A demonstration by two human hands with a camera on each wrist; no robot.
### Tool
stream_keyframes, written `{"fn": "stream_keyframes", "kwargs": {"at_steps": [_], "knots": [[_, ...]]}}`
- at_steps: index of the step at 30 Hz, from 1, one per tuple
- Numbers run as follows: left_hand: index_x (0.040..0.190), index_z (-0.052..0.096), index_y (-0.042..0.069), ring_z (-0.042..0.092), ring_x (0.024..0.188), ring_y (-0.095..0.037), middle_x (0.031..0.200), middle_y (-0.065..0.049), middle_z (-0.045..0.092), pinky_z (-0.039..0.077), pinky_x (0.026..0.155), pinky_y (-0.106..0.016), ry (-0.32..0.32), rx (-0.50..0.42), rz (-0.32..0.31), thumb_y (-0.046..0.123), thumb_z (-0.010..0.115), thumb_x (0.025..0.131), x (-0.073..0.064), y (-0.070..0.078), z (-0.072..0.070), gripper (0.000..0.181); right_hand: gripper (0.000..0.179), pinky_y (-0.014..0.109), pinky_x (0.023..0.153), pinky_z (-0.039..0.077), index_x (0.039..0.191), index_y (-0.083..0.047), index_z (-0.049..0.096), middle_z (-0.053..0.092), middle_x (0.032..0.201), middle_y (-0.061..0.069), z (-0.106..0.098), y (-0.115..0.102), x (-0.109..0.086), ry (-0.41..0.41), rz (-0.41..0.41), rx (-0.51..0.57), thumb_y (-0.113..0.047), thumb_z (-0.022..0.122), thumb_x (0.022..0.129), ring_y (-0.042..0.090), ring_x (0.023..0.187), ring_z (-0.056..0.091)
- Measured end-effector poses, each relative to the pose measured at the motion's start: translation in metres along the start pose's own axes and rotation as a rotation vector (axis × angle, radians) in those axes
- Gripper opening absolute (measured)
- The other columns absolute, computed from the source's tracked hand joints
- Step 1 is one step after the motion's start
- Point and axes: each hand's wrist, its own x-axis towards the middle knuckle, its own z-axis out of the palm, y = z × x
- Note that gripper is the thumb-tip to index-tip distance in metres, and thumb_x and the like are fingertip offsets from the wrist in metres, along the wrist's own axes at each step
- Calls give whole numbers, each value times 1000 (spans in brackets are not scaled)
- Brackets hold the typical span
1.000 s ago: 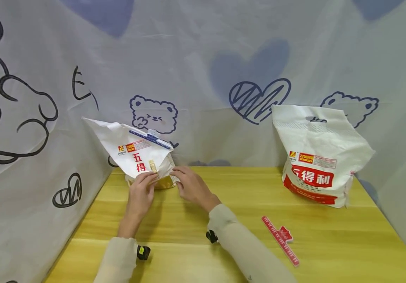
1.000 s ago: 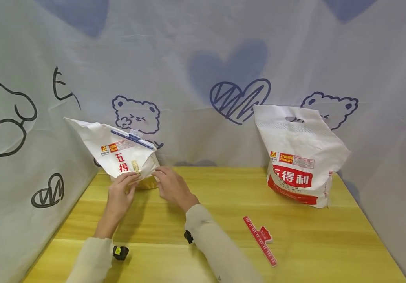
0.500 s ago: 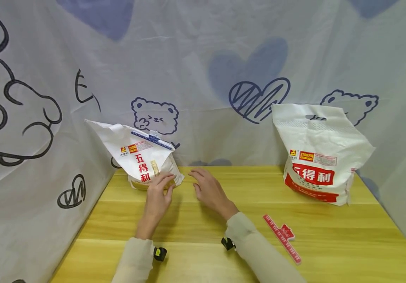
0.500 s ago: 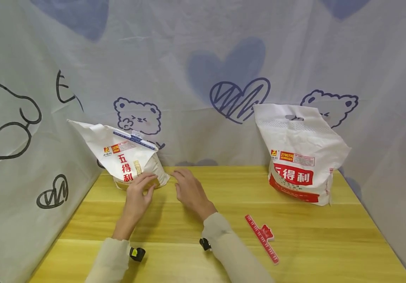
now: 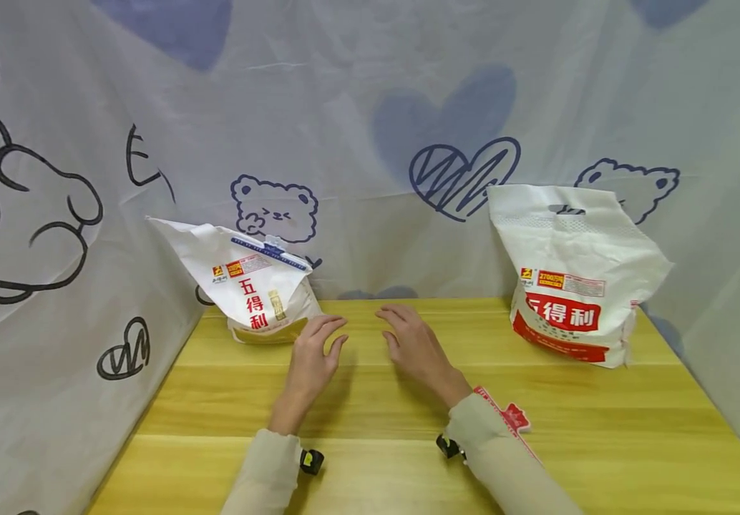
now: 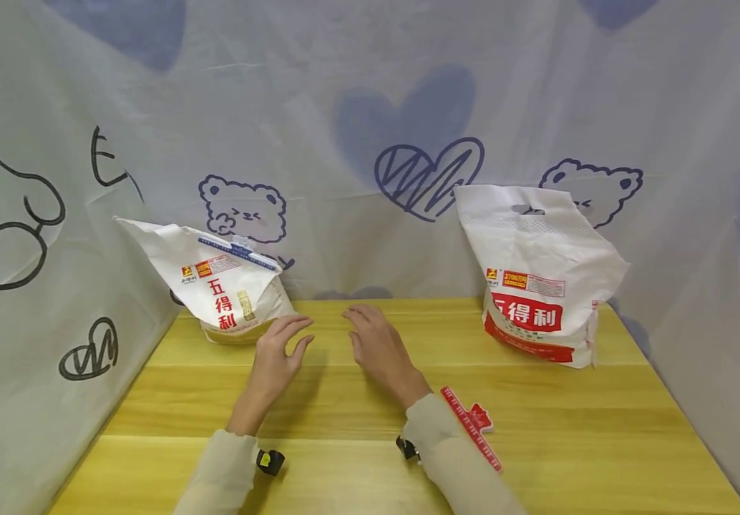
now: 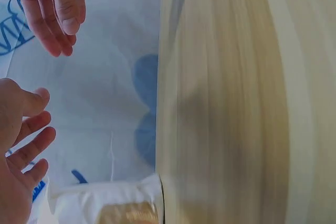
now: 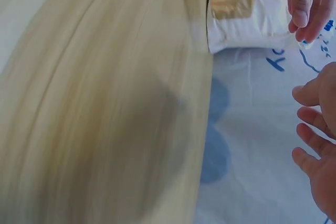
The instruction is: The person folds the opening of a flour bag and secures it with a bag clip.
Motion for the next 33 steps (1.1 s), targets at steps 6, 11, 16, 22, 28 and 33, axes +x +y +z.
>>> {"fn": "stream_keyframes", "kwargs": {"at_steps": [6, 11, 16, 22, 28, 33], "knots": [[112, 75, 0, 65, 108, -33, 115, -14, 70, 53, 99, -45, 1, -3, 28, -4, 80, 84, 9, 12, 13, 29, 40, 43, 94, 57, 129, -2, 67, 63, 134, 18, -21, 12, -12, -12, 13, -69, 1, 76, 90, 35, 124, 59], [113, 74, 1, 65, 109, -33, 116, -14, 70, 45, 108, -52, -3, -5, 61, -3, 80, 84, 15, 22, 25, 30, 42, 47, 93, 57, 129, -2, 67, 62, 134, 19, -42, 21, -24, -11, 39, -105, 0, 78, 88, 38, 124, 59], [114, 74, 2, 64, 108, -33, 117, -13, 70, 51, 98, -49, -33, -7, 86, -2, 80, 86, 19, 35, 36, 30, 42, 51, 98, 53, 128, -2, 67, 62, 134, 19, -61, 28, -38, 16, 79, -133, -2, 79, 88, 38, 124, 57], [120, 73, 4, 63, 113, -31, 122, -13, 68, 52, 100, -47, -96, -18, 122, 1, 79, 88, 26, 53, 49, 32, 42, 53, 94, 55, 127, -2, 67, 62, 133, 20, -84, 38, -53, 74, 100, -152, -1, 79, 87, 39, 122, 58], [124, 71, 5, 61, 119, -29, 128, -11, 66, 50, 105, -44, -148, -44, 150, 5, 77, 91, 33, 70, 64, 33, 44, 56, 96, 52, 124, 1, 67, 61, 132, 22, -107, 46, -66, 124, 106, -153, 5, 80, 83, 40, 120, 57], [123, 71, 6, 61, 119, -29, 129, -11, 66, 51, 104, -41, -157, -62, 175, 5, 78, 91, 39, 85, 79, 33, 46, 60, 99, 49, 123, 2, 67, 62, 130, 23, -123, 53, -79, 159, 150, -167, 8, 81, 79, 42, 119, 56]]}}
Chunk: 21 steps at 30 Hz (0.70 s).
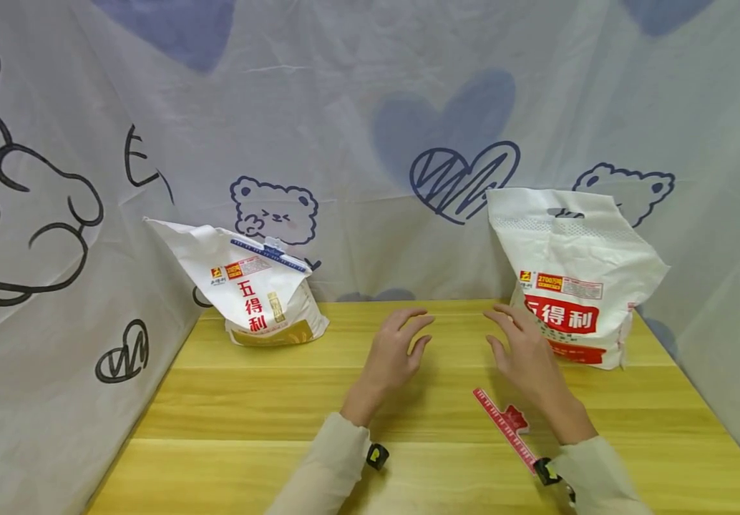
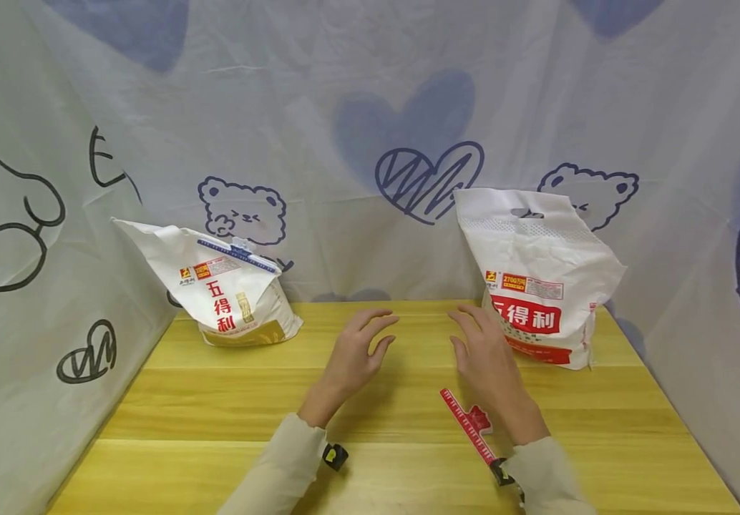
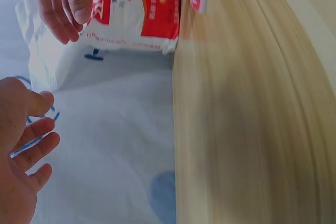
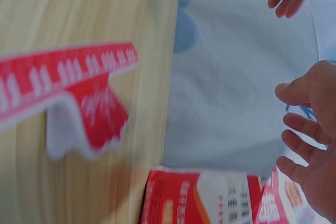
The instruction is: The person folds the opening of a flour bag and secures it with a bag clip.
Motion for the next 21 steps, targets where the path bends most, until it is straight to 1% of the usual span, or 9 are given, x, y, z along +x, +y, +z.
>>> {"fn": "stream_keyframes", "kwargs": {"at_steps": [5, 10, 13, 15, 20, 21], "knots": [[124, 71, 7, 61, 121, -28, 129, -12, 66, 50, 105, -39, -18, -10, 32, 6, 78, 91, 13, 12, 15, 33, 47, 61, 99, 47, 124, 2, 67, 62, 129, 22, -17, 12, -8, 25, 32, -17, 10, 80, 79, 42, 120, 55], [124, 70, 5, 60, 124, -29, 133, -13, 64, 49, 107, -37, -59, -35, 58, 7, 76, 93, 24, 24, 30, 32, 48, 61, 96, 47, 123, 2, 68, 62, 127, 21, -36, 22, -12, 56, 22, -39, 11, 78, 77, 41, 118, 55], [125, 70, 7, 59, 127, -27, 135, -11, 63, 47, 109, -34, -87, -32, 69, 9, 74, 94, 32, 33, 38, 31, 48, 60, 95, 46, 122, 2, 68, 62, 125, 20, -47, 29, -14, 72, 14, -68, 13, 77, 76, 42, 117, 54], [126, 70, 8, 58, 128, -25, 136, -10, 63, 45, 111, -32, -104, -26, 76, 10, 73, 96, 38, 37, 44, 30, 47, 56, 98, 47, 121, 3, 68, 62, 126, 20, -54, 34, -15, 86, 10, -84, 13, 77, 76, 42, 117, 54], [128, 70, 11, 55, 131, -20, 139, -6, 61, 36, 116, -25, -146, 9, 97, 15, 73, 97, 51, 48, 58, 32, 46, 57, 101, 48, 122, 4, 67, 61, 129, 20, -65, 49, -20, 106, 34, -115, 11, 76, 77, 42, 120, 52], [129, 70, 12, 54, 132, -19, 140, -5, 61, 34, 116, -24, -156, 20, 98, 16, 72, 97, 54, 50, 61, 32, 46, 59, 100, 48, 122, 4, 67, 60, 129, 20, -66, 53, -21, 108, 38, -120, 11, 76, 77, 42, 121, 51]]}}
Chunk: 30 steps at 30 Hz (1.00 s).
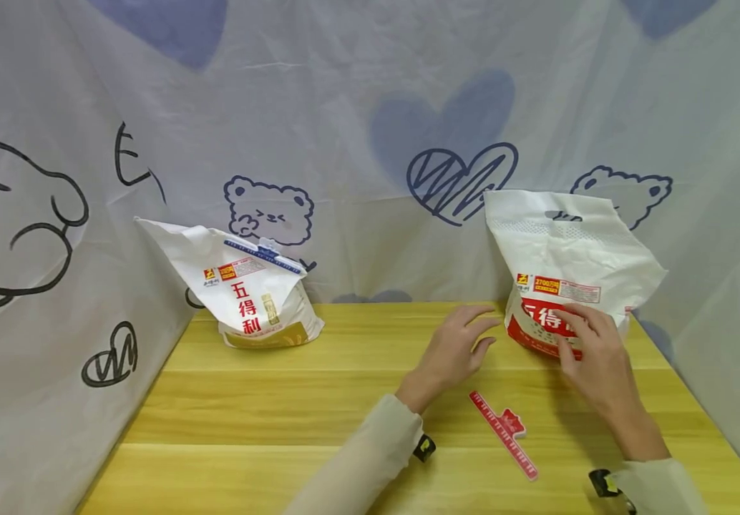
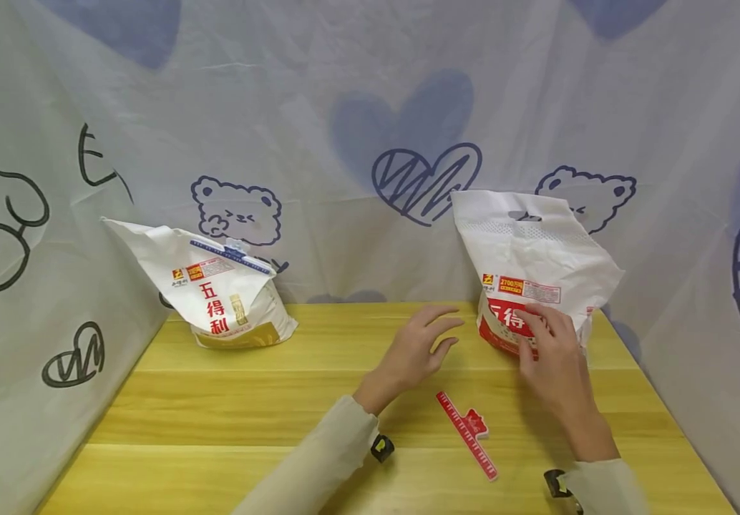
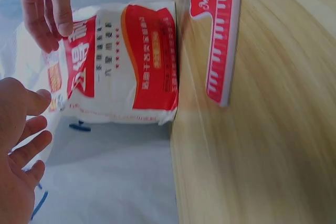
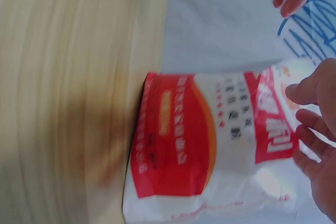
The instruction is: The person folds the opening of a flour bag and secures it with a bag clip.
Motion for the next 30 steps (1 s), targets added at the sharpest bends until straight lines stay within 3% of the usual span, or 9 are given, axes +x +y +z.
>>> {"fn": "stream_keyframes", "kwargs": {"at_steps": [6, 13, 21, 26, 30], "knots": [[133, 67, 14, 51, 135, -16, 146, -4, 57, 28, 118, -20, -54, 22, 27, 17, 71, 98, 25, 13, 18, 36, 44, 62, 94, 49, 118, 6, 67, 58, 127, 24, -5, 20, -7, 13, -12, -42, 13, 76, 76, 43, 118, 51], [138, 64, 17, 42, 144, -15, 153, -2, 50, 12, 123, -23, -154, 144, 81, 19, 69, 99, 47, 21, 35, 39, 47, 50, 112, 41, 118, 6, 66, 56, 128, 26, -8, 36, -15, 20, -39, -66, 15, 76, 73, 46, 119, 49], [145, 58, 22, 29, 151, -16, 159, 0, 42, 5, 124, -26, -264, 253, 81, 18, 73, 96, 60, 20, 54, 51, 52, 58, 120, 27, 119, 9, 65, 56, 130, 28, -7, 56, -17, -20, -100, -66, 17, 80, 70, 49, 120, 48], [141, 62, 23, 35, 147, -16, 156, -1, 46, 8, 123, -24, -235, 253, 128, 16, 68, 100, 64, 18, 64, 42, 58, 60, 111, 40, 120, 4, 67, 57, 132, 24, -8, 59, -17, -51, -92, -89, 16, 86, 67, 45, 121, 50], [134, 68, 24, 41, 140, -14, 148, 1, 52, 15, 121, -20, -184, 266, 155, 14, 64, 103, 68, 17, 70, 33, 52, 54, 115, 37, 114, 4, 67, 58, 128, 24, -9, 62, -18, -37, -91, -98, 16, 87, 67, 43, 118, 53]]}}
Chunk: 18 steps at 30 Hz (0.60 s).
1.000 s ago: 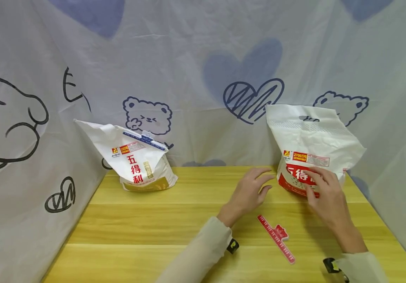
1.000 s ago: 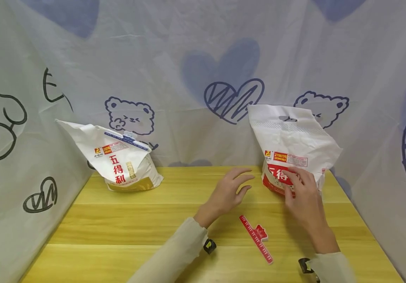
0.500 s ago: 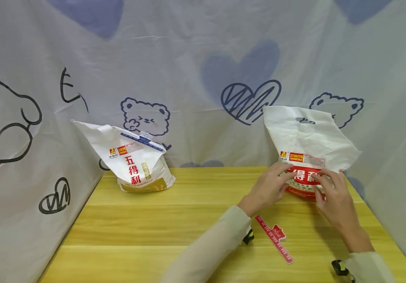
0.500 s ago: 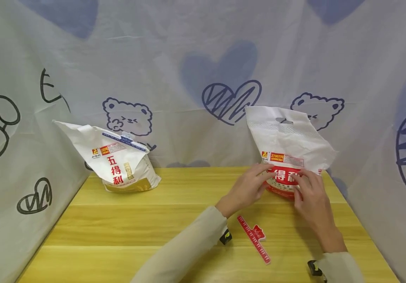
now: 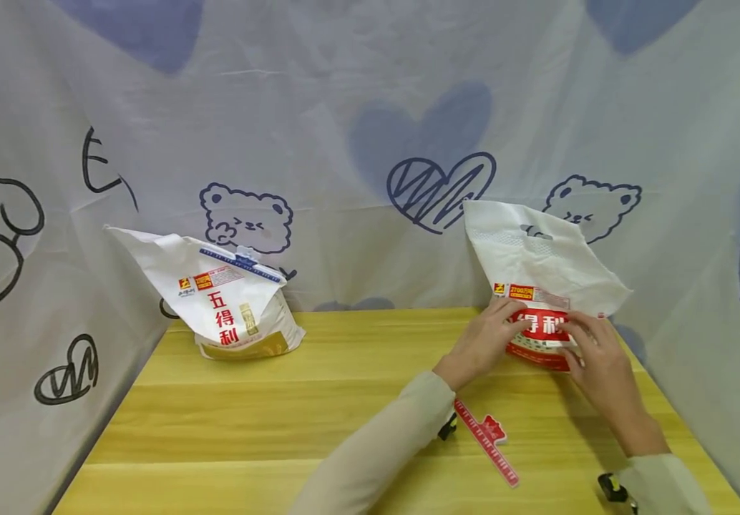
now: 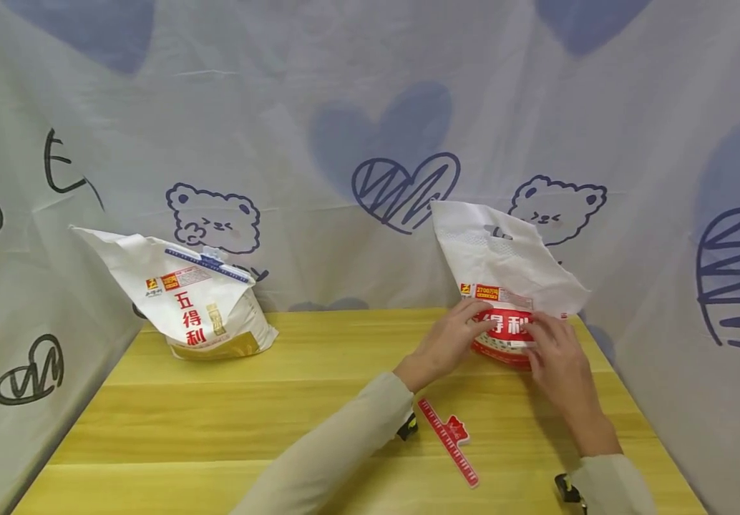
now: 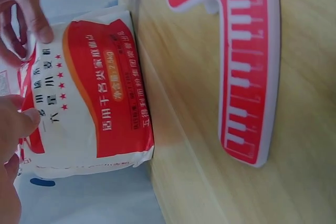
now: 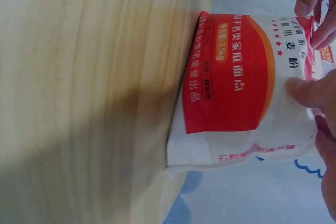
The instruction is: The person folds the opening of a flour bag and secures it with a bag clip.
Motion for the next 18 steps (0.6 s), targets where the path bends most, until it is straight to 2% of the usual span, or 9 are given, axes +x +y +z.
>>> {"fn": "stream_keyframes", "kwargs": {"at_steps": [4, 7, 10, 14, 18], "knots": [[131, 71, 25, 46, 134, -13, 142, 3, 56, 23, 120, -19, 48, 67, 24, 15, 63, 103, 1, 0, 3, 31, 45, 34, 119, 33, 110, 5, 71, 63, 118, 22, 2, 2, -3, 31, -6, -4, 14, 86, 69, 41, 110, 58], [129, 72, 26, 50, 128, -11, 136, 5, 60, 30, 116, -18, 76, 105, 37, 17, 63, 103, 1, 3, 6, 28, 41, 30, 112, 41, 109, 5, 73, 67, 113, 19, 2, 2, -6, 34, -16, -16, 13, 86, 70, 38, 106, 61], [127, 73, 26, 53, 119, -9, 128, 8, 64, 38, 108, -16, 88, 129, 34, 19, 64, 103, 2, 4, 8, 26, 35, 43, 99, 50, 105, 6, 75, 69, 109, 18, 2, 2, -7, 24, -25, -32, 12, 85, 71, 37, 102, 63], [124, 75, 26, 54, 112, -8, 122, 10, 65, 44, 100, -14, 77, 159, 37, 22, 64, 103, 4, 4, 9, 23, 31, 55, 85, 54, 98, 7, 76, 70, 103, 16, 3, 2, -5, 20, -30, -47, 13, 86, 69, 35, 97, 64], [117, 77, 26, 56, 108, -9, 117, 11, 66, 48, 95, -15, 73, 179, 42, 21, 66, 102, 4, 3, 9, 19, 29, 57, 80, 57, 92, 6, 75, 68, 96, 14, 6, 2, -5, 26, -42, -50, 17, 85, 67, 35, 89, 64]]}}
